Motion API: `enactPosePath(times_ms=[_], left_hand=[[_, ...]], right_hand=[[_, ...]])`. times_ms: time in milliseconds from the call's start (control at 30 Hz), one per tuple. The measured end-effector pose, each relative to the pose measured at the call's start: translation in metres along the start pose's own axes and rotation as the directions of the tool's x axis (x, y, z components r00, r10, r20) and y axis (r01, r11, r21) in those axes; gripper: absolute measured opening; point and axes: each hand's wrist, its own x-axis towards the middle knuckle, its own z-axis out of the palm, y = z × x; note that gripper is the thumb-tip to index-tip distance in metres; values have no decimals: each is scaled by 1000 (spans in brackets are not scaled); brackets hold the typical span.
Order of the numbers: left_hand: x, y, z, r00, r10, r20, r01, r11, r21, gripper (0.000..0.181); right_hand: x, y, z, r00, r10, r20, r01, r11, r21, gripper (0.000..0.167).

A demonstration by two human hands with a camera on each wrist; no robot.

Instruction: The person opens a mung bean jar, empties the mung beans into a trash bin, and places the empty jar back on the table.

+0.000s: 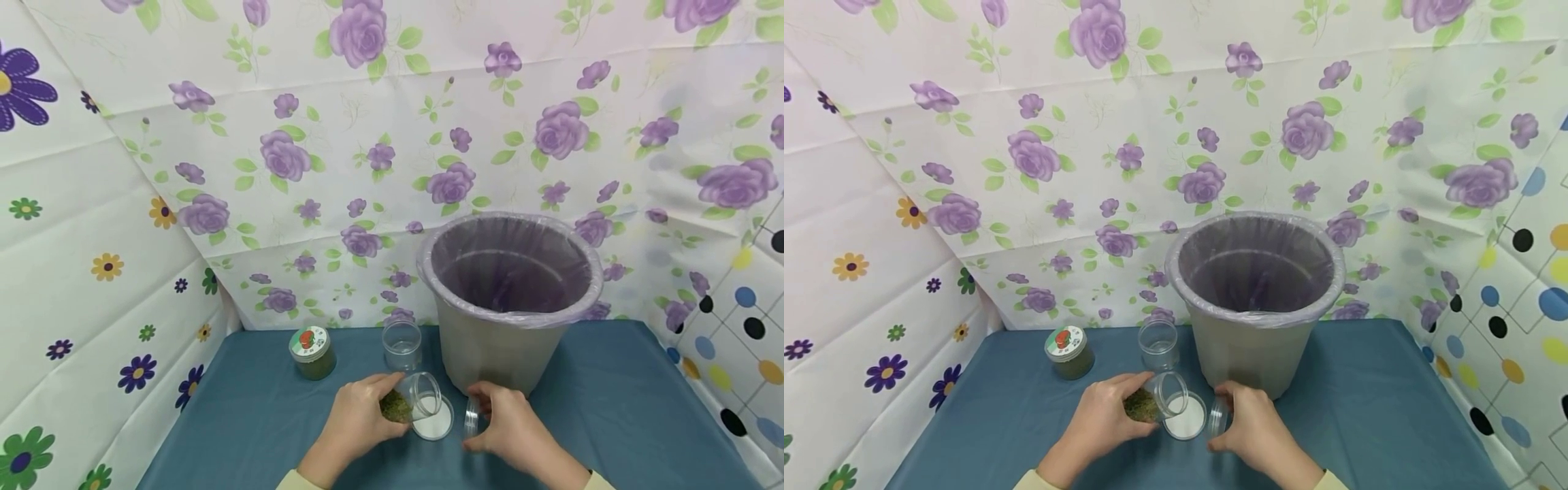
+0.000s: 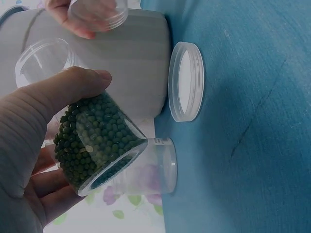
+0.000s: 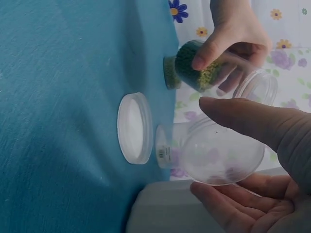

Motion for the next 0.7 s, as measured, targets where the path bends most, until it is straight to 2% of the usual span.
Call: enactPosePath(times_ms=[167, 300, 433, 600, 700], left_hand=[[0, -1, -1, 1000, -12, 1, 12, 1000, 7, 72], [0, -2, -1, 1000, -24, 2, 24, 1000, 11, 73], [-1, -2, -1, 1000, -30, 0, 30, 999, 16, 74], [-2, -3, 0, 1000, -29, 0, 29, 999, 18, 74], [-3, -3, 0, 999, -33, -1, 33, 999, 24, 74]], right_hand=[[-2, 3, 2, 1000, 5, 15, -4, 997, -81, 79], [-2, 7, 4, 1000, -9, 8, 10, 995, -100, 74], [0, 13, 6, 999, -4, 38, 6, 999, -37, 67], [1, 20, 9, 993, 46, 104, -53, 997, 59, 71], [2, 25, 11, 993, 70, 99, -75, 996, 48, 71]])
